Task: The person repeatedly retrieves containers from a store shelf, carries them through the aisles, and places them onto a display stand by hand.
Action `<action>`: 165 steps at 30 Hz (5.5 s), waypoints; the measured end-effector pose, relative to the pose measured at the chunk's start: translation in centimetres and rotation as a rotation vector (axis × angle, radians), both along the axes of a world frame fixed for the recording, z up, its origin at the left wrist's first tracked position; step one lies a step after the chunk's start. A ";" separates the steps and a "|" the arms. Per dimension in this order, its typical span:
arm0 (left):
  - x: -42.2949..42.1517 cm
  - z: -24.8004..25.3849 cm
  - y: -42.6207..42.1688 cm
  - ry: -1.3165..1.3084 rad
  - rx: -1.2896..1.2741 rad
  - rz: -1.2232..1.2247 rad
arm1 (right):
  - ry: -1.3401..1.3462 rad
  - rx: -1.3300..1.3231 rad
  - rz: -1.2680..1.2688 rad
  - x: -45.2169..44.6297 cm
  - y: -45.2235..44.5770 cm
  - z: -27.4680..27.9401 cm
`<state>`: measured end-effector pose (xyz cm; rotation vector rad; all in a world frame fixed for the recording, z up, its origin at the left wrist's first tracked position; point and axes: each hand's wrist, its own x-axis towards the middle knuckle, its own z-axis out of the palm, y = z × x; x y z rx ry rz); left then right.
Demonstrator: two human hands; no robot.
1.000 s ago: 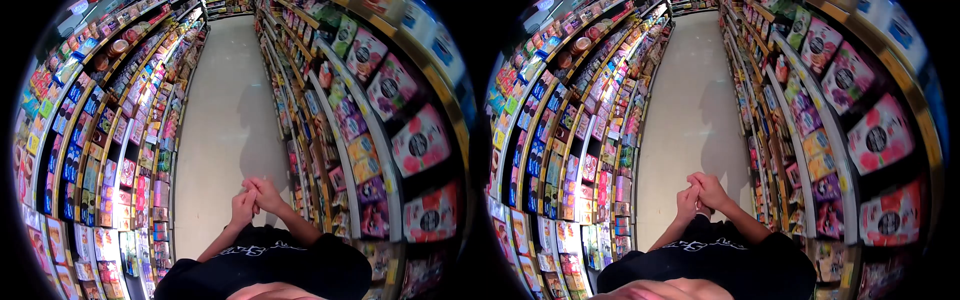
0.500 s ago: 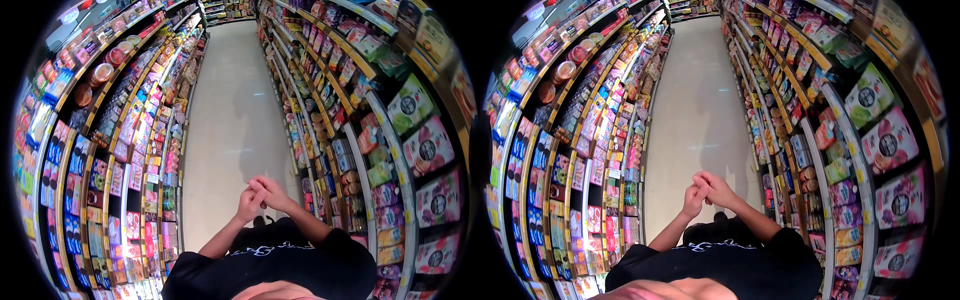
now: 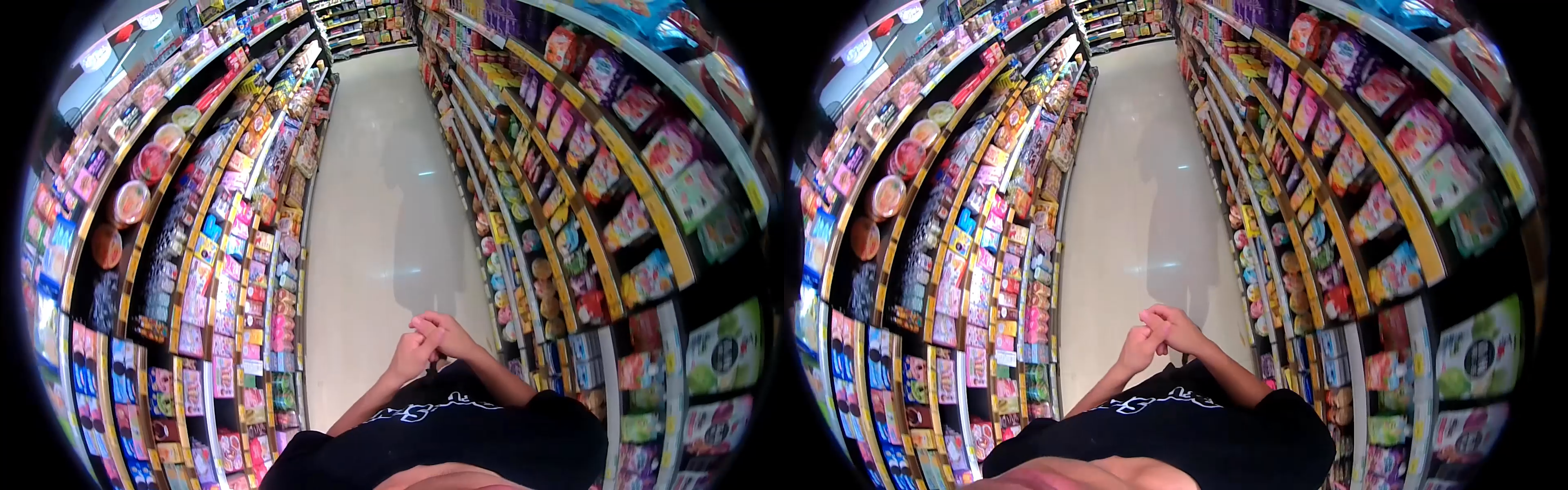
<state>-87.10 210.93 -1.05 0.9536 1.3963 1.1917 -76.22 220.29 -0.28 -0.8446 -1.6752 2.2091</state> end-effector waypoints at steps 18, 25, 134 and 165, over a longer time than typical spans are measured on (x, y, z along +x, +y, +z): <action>-24.3 -3.0 34.8 -0.239 0.148 0.131 | 0.049 0.214 0.088 -25.4 36.0 0.4; -36.8 -0.2 52.8 -0.211 0.146 -0.092 | -0.016 0.330 -0.123 -35.6 51.2 3.4; -1.7 10.4 37.4 -1.032 0.823 -2.760 | 0.669 1.286 -3.099 -25.1 20.3 3.9; 36.8 0.3 -14.9 -0.854 0.120 -2.852 | 0.054 0.583 -3.379 14.7 -31.3 2.7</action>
